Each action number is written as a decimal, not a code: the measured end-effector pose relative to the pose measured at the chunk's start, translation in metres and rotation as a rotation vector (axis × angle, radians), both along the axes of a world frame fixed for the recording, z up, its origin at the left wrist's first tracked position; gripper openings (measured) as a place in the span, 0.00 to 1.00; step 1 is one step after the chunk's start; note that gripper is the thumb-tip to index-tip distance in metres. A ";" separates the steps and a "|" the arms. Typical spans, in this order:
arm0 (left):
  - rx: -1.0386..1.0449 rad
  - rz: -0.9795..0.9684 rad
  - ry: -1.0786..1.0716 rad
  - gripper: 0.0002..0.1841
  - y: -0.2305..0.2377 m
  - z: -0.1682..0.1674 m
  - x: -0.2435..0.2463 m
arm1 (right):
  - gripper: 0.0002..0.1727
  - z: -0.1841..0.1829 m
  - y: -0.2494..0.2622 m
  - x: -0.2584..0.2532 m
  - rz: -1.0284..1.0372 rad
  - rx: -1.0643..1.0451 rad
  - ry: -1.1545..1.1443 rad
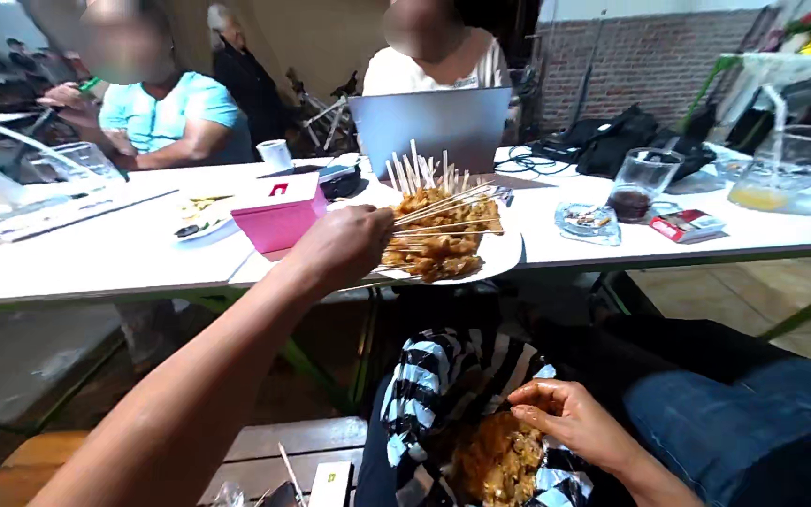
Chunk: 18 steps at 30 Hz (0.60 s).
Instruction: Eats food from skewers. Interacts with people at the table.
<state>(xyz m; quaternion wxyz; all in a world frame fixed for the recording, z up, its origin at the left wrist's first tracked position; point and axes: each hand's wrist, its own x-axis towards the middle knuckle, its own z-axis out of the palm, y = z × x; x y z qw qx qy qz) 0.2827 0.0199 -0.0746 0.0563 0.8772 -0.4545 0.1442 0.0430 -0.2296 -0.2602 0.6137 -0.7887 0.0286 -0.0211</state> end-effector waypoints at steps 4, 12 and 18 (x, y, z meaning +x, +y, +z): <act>-0.039 0.040 -0.088 0.09 0.017 -0.006 0.000 | 0.14 0.003 0.007 0.001 0.052 -0.099 0.020; -0.228 0.159 -0.178 0.09 0.029 -0.018 -0.022 | 0.17 0.003 0.023 0.013 0.104 -0.300 -0.024; -0.421 0.317 -0.132 0.07 0.038 -0.036 -0.039 | 0.16 -0.013 0.032 0.025 0.092 -0.467 -0.131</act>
